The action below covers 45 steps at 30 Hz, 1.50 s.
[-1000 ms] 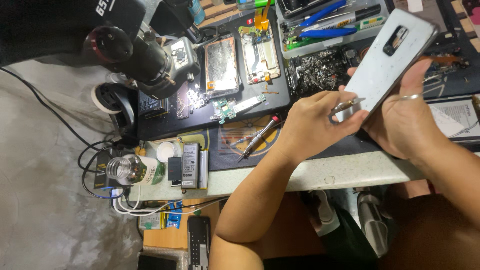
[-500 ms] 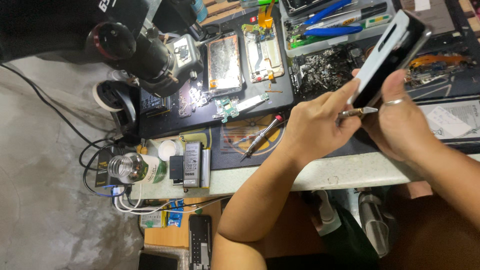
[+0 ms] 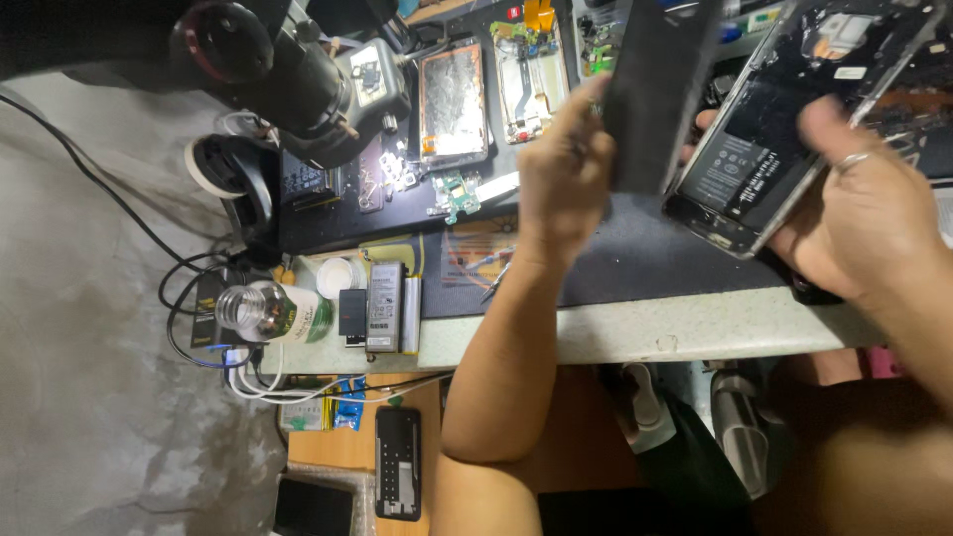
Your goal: The person disassembles a smartphone, removes the screen assembly, and uses a metal spudger to pry and disconnect internal components. They then reassemble the device by reconnecting cables and placing the back cover.
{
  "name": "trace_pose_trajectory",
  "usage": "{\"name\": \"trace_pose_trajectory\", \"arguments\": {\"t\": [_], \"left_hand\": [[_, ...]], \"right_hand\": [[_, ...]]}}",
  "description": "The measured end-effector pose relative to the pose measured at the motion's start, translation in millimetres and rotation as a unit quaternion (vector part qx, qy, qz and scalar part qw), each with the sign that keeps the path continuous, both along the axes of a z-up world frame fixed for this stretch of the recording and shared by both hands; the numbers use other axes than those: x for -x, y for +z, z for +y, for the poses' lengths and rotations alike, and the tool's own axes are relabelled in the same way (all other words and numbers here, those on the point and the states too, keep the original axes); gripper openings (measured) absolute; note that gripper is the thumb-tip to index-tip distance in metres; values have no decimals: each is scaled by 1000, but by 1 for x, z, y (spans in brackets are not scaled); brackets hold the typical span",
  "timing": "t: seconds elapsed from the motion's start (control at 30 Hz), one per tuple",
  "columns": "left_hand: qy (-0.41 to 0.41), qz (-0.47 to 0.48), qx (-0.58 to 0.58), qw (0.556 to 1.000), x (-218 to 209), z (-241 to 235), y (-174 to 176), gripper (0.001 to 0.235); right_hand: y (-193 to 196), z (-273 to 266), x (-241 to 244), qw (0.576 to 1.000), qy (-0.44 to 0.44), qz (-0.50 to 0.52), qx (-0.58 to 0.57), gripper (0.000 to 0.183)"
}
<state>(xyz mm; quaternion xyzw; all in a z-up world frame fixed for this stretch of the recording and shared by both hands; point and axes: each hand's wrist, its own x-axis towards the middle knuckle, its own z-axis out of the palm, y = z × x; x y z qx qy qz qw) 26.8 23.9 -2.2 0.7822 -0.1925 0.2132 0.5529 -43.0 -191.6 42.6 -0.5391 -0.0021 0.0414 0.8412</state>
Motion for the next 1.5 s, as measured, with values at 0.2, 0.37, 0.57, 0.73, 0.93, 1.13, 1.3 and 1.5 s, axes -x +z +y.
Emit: {"name": "trace_pose_trajectory", "arguments": {"t": [0.2, 0.37, 0.57, 0.73, 0.93, 1.13, 1.3, 1.5], "left_hand": [[10, -13, 237, 971, -16, 21, 7, 48], [42, -52, 247, 967, -20, 31, 4, 40], [25, -34, 261, 964, -22, 30, -2, 29], [43, -40, 249, 967, -20, 31, -1, 28], [27, -45, 243, 969, -18, 29, -3, 21], [31, -27, 230, 972, -19, 28, 0, 23], [28, -30, 220, 975, -17, 26, -3, 22], [52, -34, 214, 975, -16, 23, -4, 20]], "right_hand": [[2, -4, 11, 996, -48, -51, 46, 29], [-3, 17, 19, 990, -90, -9, -108, 34], [-25, 37, 23, 990, -72, -75, -93, 60], [-34, -15, 8, 952, -22, -81, 295, 47], [-57, -49, 5, 885, 62, -96, 451, 54], [-46, -19, 20, 819, 82, -93, 561, 52], [-14, 14, 25, 565, 81, -106, 815, 51], [3, 42, 24, 564, 12, -257, 785, 24]]}}
